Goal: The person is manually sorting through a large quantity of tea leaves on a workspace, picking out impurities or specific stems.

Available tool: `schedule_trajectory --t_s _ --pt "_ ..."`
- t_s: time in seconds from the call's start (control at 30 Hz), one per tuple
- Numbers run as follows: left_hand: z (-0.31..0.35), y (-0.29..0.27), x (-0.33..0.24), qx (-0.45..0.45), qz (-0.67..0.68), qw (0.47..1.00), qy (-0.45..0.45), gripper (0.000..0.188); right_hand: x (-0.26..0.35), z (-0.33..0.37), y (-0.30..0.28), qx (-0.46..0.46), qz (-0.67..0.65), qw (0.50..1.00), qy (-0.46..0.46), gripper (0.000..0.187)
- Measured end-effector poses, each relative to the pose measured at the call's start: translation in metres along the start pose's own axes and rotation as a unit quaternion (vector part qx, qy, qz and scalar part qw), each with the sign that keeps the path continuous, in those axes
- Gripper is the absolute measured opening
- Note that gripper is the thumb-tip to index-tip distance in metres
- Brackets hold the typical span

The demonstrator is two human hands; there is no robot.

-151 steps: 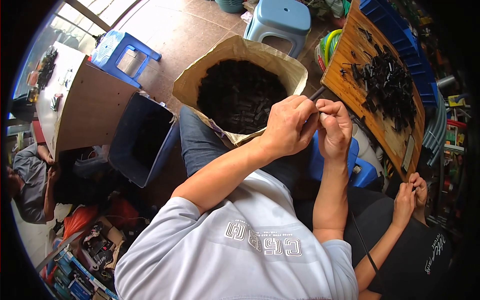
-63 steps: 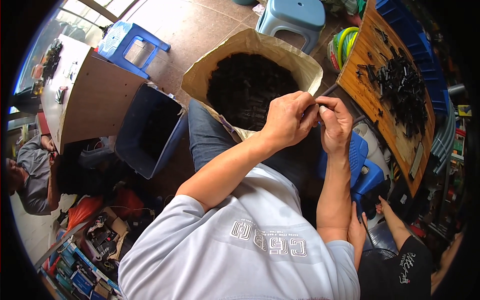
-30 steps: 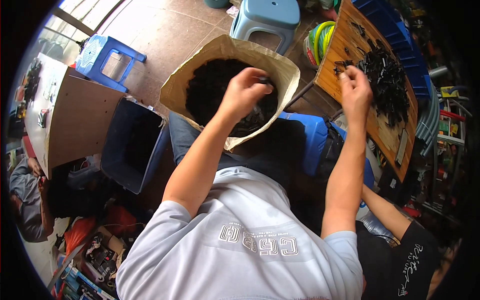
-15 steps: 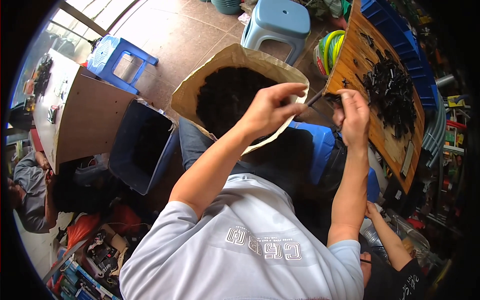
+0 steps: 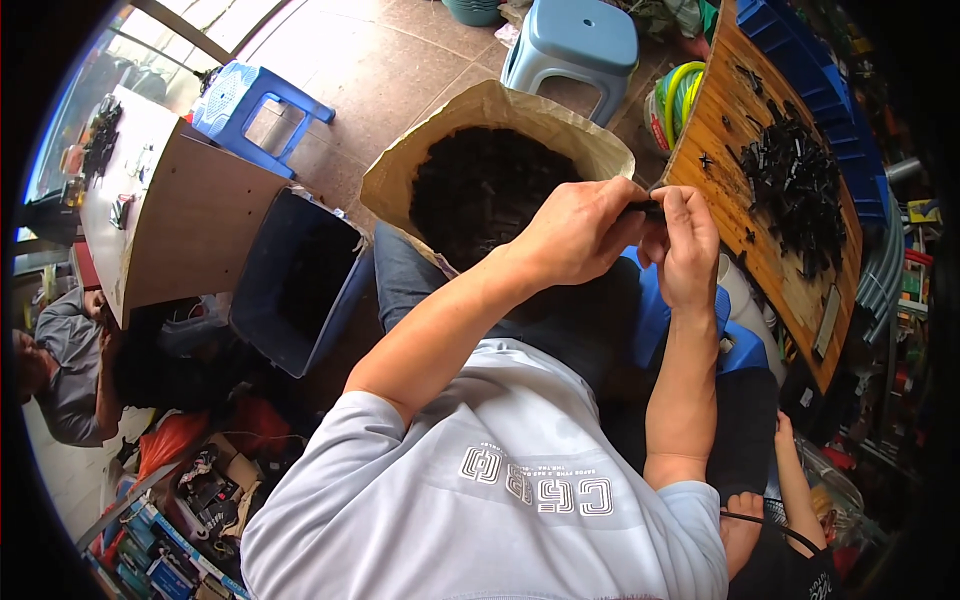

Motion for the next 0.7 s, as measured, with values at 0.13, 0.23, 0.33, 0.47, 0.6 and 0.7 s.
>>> schedule_trajectory --t_s 0.13,0.23,0.33,0.47,0.6,0.7 --pt "0.010 -0.008 0.008 -0.035 0.048 0.996 -0.060 0.014 0.009 0.008 0.011 0.066 0.088 0.990 -0.086 0.020" --pt "0.013 -0.004 0.013 -0.049 0.095 0.992 -0.064 0.009 -0.002 0.008 0.008 0.074 0.084 0.989 -0.100 0.018" --pt "0.014 0.000 0.017 -0.045 0.066 0.996 -0.050 0.006 -0.003 0.007 0.014 0.095 0.062 0.987 -0.116 0.018" --pt "0.017 0.001 0.015 -0.052 0.052 0.996 -0.042 0.007 -0.010 0.005 0.018 0.119 0.004 0.988 -0.100 0.016" --pt "0.020 0.005 0.011 -0.062 0.030 0.997 -0.030 0.008 -0.005 0.008 0.020 0.123 -0.001 0.982 -0.140 0.016" --pt "0.022 0.007 0.009 -0.060 0.003 0.998 -0.015 0.005 -0.003 0.008 0.022 0.114 -0.026 0.982 -0.147 0.012"
Point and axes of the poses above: each hand's wrist, its own z-axis away from the middle knuckle, its own y-axis out of the palm, x = y × z, the point moved 10 cm from there along -z, towards the middle knuckle, and after that the axes turned 10 degrees about x, right-handed, at the moved point
